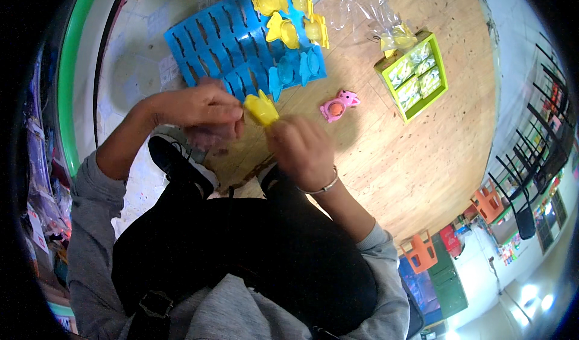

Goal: The person sits on the floor and unpacks a blue plastic rack with yellow cat-shaped toys. They remove the toys from the packaging, wipe them with a cloth, and place them onto the rack one by one.

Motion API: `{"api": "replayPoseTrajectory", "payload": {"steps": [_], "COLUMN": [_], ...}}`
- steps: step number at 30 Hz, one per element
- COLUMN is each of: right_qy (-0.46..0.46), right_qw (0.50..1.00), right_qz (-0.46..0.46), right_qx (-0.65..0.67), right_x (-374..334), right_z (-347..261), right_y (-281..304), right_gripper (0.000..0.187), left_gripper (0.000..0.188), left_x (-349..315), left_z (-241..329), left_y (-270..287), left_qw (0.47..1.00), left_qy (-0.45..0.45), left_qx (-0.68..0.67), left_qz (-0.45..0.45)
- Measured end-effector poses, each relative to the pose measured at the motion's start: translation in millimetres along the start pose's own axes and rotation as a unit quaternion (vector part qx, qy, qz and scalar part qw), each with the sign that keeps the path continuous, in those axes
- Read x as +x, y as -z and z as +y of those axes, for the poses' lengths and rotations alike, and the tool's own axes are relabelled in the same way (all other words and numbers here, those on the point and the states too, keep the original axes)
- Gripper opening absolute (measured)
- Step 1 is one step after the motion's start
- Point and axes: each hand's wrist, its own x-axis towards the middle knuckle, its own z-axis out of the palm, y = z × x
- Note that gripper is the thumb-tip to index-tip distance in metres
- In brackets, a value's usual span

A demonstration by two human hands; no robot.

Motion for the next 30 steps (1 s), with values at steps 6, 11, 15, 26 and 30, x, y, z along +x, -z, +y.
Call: {"api": "replayPoseTrajectory", "payload": {"steps": [6, 11, 15, 26, 30], "right_qy": [0.137, 0.132, -0.048, -0.216, -0.208], "right_qw": [0.984, 0.988, 0.999, 0.976, 0.977], "right_qz": [-0.115, -0.083, 0.015, -0.004, 0.023], "right_qx": [-0.009, 0.008, -0.021, -0.032, 0.029], "right_x": [13, 21, 21, 25, 25], "right_z": [-9, -3, 20, 85, 88], "right_y": [-11, -13, -5, -23, -19], "right_gripper": [0.028, 0.028, 0.031, 0.023, 0.018], "left_gripper": [0.031, 0.032, 0.033, 0.036, 0.036], "left_x": [-11, -14, -16, 35, 44], "left_z": [8, 1, 11, 6, 8], "left_y": [-18, -19, 4, 40, 42], "left_qw": [0.986, 0.965, 0.941, 0.921, 0.915], "left_qy": [0.077, 0.011, 0.019, -0.02, -0.045], "left_qx": [0.058, 0.084, 0.137, 0.184, 0.157], "left_qz": [0.134, 0.25, 0.31, 0.342, 0.37]}}
